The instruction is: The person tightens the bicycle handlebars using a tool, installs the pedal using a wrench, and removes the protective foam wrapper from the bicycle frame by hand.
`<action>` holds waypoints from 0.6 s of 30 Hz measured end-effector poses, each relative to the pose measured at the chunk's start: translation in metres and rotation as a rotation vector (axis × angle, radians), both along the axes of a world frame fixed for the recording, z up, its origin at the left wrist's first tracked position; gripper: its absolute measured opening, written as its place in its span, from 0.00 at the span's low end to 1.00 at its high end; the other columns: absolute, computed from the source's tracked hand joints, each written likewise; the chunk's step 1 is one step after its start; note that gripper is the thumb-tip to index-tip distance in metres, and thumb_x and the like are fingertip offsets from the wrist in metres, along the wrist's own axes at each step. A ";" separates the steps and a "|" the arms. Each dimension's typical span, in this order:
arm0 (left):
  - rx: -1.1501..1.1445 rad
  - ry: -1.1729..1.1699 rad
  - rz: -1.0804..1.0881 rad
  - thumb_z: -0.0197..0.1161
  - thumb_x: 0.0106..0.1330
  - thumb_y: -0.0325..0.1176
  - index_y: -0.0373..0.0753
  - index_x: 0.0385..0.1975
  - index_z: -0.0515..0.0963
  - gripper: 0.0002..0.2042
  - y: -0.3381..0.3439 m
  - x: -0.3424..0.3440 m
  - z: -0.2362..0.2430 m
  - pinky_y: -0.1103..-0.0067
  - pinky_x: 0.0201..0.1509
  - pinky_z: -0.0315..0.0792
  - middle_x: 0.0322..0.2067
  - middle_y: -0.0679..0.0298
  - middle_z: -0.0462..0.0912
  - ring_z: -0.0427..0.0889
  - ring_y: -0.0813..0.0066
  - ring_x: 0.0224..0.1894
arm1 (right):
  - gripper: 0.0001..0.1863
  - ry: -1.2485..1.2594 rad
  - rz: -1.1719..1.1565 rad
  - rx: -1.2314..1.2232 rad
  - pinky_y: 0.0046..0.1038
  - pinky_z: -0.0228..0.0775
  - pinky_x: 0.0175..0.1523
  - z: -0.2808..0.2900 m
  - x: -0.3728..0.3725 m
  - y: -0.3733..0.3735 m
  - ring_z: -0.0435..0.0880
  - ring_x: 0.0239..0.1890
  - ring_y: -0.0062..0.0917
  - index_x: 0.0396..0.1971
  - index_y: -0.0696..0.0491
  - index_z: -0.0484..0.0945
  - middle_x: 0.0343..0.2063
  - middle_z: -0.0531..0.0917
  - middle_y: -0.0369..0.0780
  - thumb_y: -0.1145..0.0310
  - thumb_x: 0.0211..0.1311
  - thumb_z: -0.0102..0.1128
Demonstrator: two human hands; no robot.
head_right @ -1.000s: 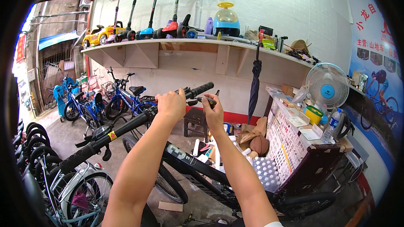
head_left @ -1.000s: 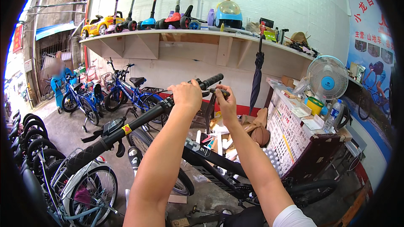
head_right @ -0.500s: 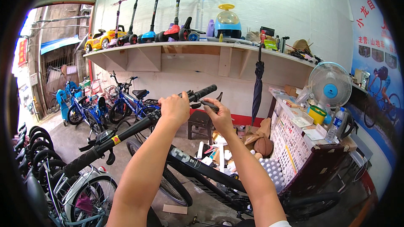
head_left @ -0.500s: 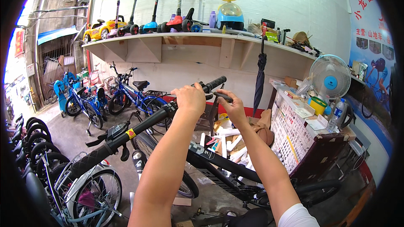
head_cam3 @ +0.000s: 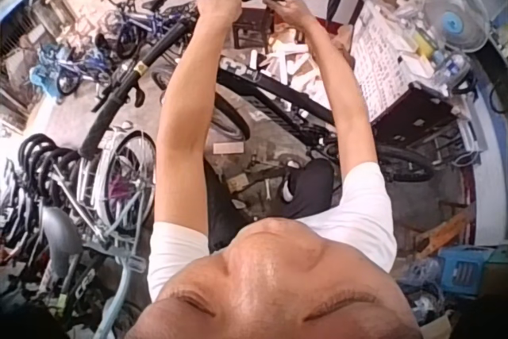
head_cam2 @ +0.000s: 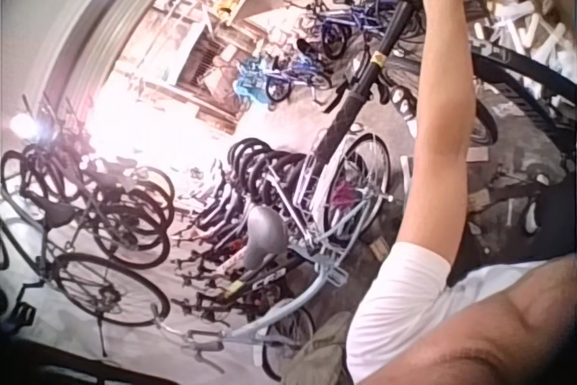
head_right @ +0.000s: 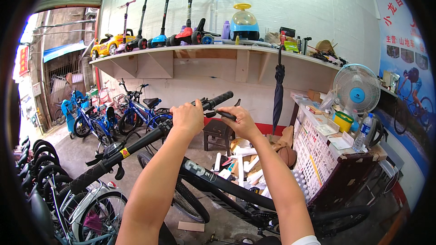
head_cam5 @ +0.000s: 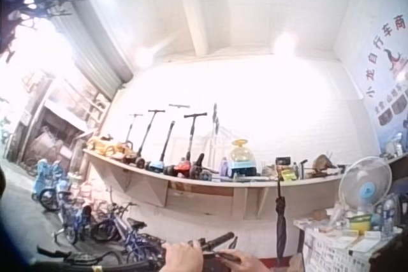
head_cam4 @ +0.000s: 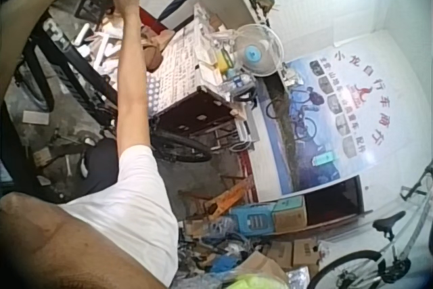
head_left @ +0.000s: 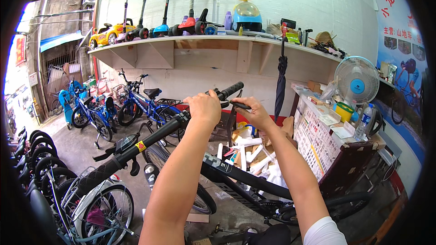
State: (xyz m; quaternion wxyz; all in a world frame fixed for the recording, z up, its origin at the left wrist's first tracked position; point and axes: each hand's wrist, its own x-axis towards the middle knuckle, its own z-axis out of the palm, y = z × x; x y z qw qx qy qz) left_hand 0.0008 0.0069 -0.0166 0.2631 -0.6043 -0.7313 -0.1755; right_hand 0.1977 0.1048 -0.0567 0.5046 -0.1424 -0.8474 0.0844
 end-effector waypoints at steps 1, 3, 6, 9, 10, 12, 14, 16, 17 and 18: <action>-0.002 0.000 0.003 0.62 0.65 0.34 0.39 0.57 0.75 0.20 0.000 0.000 0.001 0.45 0.56 0.71 0.43 0.50 0.87 0.89 0.49 0.44 | 0.17 -0.097 -0.072 0.095 0.32 0.71 0.55 0.005 0.004 -0.001 0.82 0.46 0.29 0.53 0.45 0.85 0.40 0.87 0.34 0.67 0.63 0.68; -0.037 -0.013 0.012 0.63 0.65 0.34 0.39 0.57 0.75 0.20 -0.001 0.001 0.003 0.44 0.57 0.71 0.42 0.50 0.87 0.89 0.49 0.44 | 0.18 -0.192 -0.144 0.190 0.34 0.70 0.55 0.015 0.010 -0.002 0.81 0.45 0.32 0.52 0.44 0.86 0.40 0.87 0.34 0.68 0.61 0.69; -0.019 -0.013 0.006 0.63 0.65 0.34 0.39 0.56 0.75 0.20 0.000 0.001 0.002 0.44 0.57 0.71 0.41 0.50 0.87 0.89 0.48 0.44 | 0.17 -0.263 -0.205 0.363 0.35 0.70 0.55 0.031 0.013 -0.007 0.81 0.45 0.30 0.51 0.41 0.87 0.37 0.86 0.31 0.68 0.60 0.69; -0.022 -0.002 0.015 0.62 0.65 0.35 0.39 0.56 0.76 0.19 -0.001 0.000 0.001 0.44 0.57 0.71 0.42 0.50 0.87 0.89 0.49 0.44 | 0.17 -0.331 -0.304 0.523 0.36 0.69 0.56 0.046 0.010 -0.023 0.80 0.47 0.29 0.50 0.40 0.87 0.38 0.87 0.31 0.68 0.61 0.68; -0.024 -0.002 0.017 0.62 0.65 0.35 0.39 0.56 0.76 0.19 -0.003 0.000 0.002 0.44 0.57 0.71 0.42 0.50 0.87 0.89 0.49 0.44 | 0.17 -0.364 -0.313 0.536 0.37 0.68 0.57 0.049 0.009 -0.027 0.79 0.48 0.29 0.51 0.40 0.86 0.39 0.87 0.31 0.69 0.62 0.67; -0.027 0.006 0.010 0.61 0.66 0.35 0.39 0.56 0.75 0.19 -0.003 0.001 0.003 0.44 0.57 0.71 0.42 0.50 0.87 0.89 0.49 0.44 | 0.17 -0.403 -0.328 0.543 0.37 0.68 0.58 0.047 0.007 -0.026 0.79 0.49 0.29 0.51 0.39 0.86 0.39 0.87 0.32 0.69 0.62 0.67; -0.056 -0.005 -0.013 0.60 0.68 0.36 0.39 0.57 0.75 0.19 0.000 0.002 0.004 0.41 0.59 0.69 0.44 0.50 0.86 0.88 0.48 0.46 | 0.17 -0.303 -0.129 0.162 0.36 0.68 0.59 0.037 0.008 -0.014 0.79 0.49 0.30 0.52 0.39 0.85 0.41 0.87 0.32 0.69 0.63 0.66; -0.067 -0.001 0.000 0.59 0.69 0.36 0.39 0.59 0.75 0.20 -0.002 -0.001 0.004 0.40 0.61 0.67 0.47 0.49 0.86 0.87 0.48 0.48 | 0.17 -0.322 -0.200 0.251 0.36 0.69 0.58 0.037 0.004 -0.019 0.79 0.49 0.31 0.52 0.40 0.85 0.42 0.87 0.33 0.68 0.64 0.65; -0.068 -0.002 0.003 0.59 0.69 0.36 0.39 0.59 0.75 0.20 -0.001 0.000 0.005 0.40 0.61 0.67 0.47 0.49 0.86 0.87 0.48 0.48 | 0.17 -0.339 -0.274 0.340 0.35 0.70 0.57 0.037 0.003 -0.021 0.79 0.49 0.32 0.53 0.40 0.84 0.43 0.87 0.34 0.67 0.64 0.65; -0.104 -0.010 0.007 0.59 0.70 0.36 0.39 0.61 0.74 0.20 -0.004 0.002 0.007 0.40 0.61 0.67 0.47 0.49 0.86 0.87 0.48 0.49 | 0.17 -0.341 -0.271 0.336 0.35 0.70 0.57 0.035 0.002 -0.022 0.79 0.49 0.32 0.53 0.40 0.84 0.43 0.87 0.34 0.67 0.64 0.65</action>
